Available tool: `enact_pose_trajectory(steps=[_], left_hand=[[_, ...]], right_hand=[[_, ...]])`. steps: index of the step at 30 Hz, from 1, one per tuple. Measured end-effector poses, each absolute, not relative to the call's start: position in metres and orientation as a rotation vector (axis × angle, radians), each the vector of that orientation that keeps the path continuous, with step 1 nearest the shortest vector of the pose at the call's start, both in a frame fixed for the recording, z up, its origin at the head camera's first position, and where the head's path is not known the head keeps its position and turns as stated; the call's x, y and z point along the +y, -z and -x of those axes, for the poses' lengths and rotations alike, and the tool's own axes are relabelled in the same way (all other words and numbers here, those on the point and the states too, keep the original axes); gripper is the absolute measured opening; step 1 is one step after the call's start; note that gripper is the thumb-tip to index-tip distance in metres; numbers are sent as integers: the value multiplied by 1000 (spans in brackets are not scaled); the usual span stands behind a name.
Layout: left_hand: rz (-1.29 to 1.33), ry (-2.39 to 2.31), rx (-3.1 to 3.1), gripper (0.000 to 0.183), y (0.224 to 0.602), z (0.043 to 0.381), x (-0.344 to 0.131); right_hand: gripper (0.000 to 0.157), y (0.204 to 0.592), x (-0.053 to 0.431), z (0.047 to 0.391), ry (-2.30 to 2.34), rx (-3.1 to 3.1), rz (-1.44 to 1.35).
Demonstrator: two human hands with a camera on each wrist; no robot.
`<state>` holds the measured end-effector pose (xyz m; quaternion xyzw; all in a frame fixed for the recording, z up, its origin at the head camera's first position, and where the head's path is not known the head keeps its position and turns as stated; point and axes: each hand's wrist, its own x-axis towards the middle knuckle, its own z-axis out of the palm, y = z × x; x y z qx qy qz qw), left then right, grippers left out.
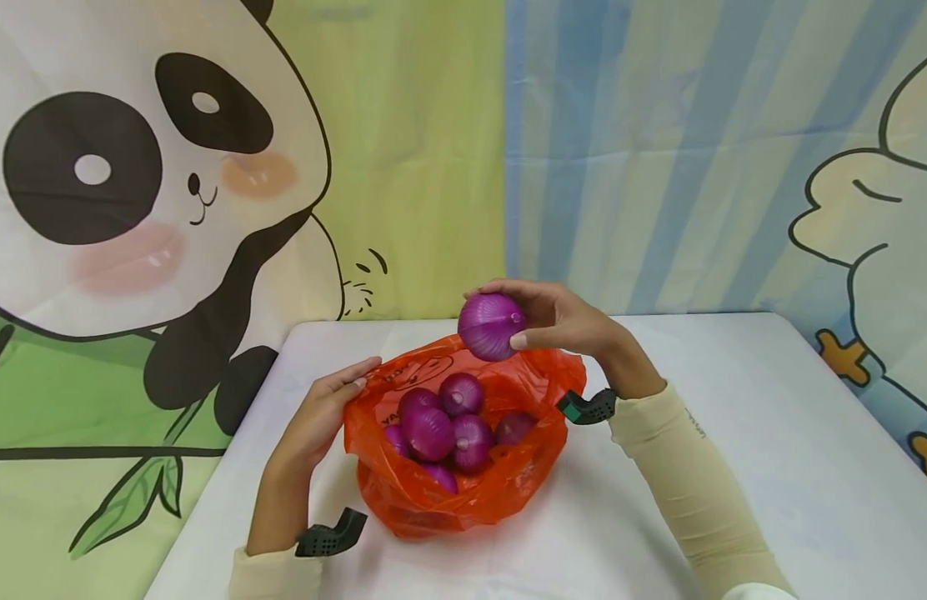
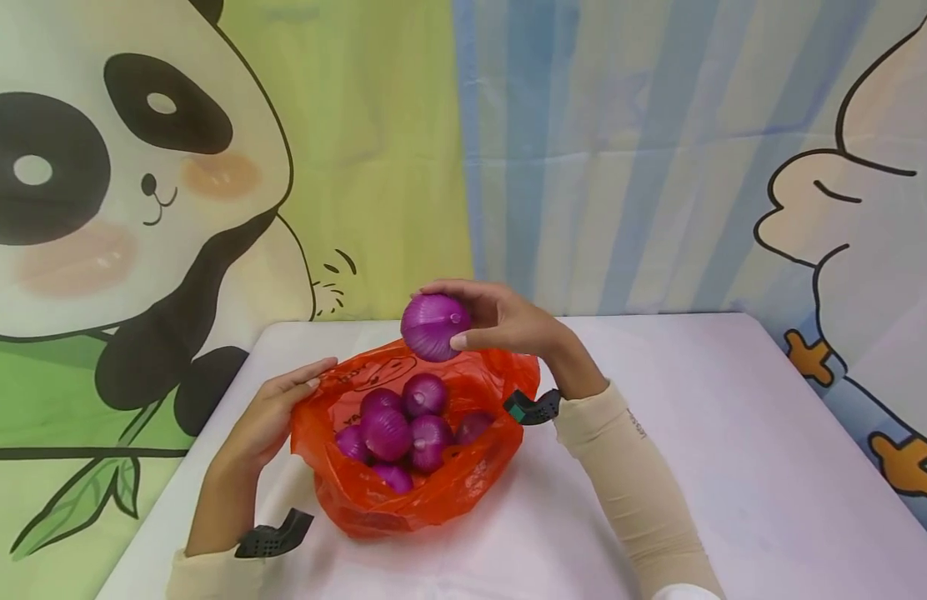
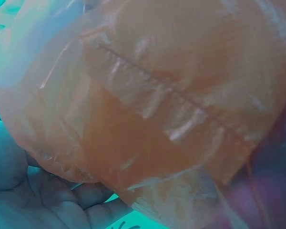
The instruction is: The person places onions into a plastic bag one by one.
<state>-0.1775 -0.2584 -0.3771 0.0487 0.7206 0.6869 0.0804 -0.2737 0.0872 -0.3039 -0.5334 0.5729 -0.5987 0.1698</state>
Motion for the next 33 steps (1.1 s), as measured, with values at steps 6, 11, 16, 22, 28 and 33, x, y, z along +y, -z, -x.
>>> enact_pose_trajectory(steps=[6, 11, 16, 22, 28, 33], left_hand=[[-138, -2045, 2137, 44, 377, 179, -255], [-140, -2043, 2150, 43, 378, 179, -257], [-146, -2046, 2139, 43, 377, 179, -255], [-151, -2039, 2156, 43, 377, 179, -255], [-158, -2034, 2151, 43, 378, 179, -254], [-163, -2049, 2153, 43, 377, 178, -255]], right_hand=[[57, 310, 66, 273, 1579, 1556, 1497], [56, 321, 50, 276, 1485, 1541, 1451], [55, 335, 45, 283, 1382, 1641, 1392], [57, 348, 47, 289, 1244, 1739, 1309], [57, 357, 53, 291, 1189, 1812, 1271], [57, 358, 60, 292, 1095, 1919, 1258]])
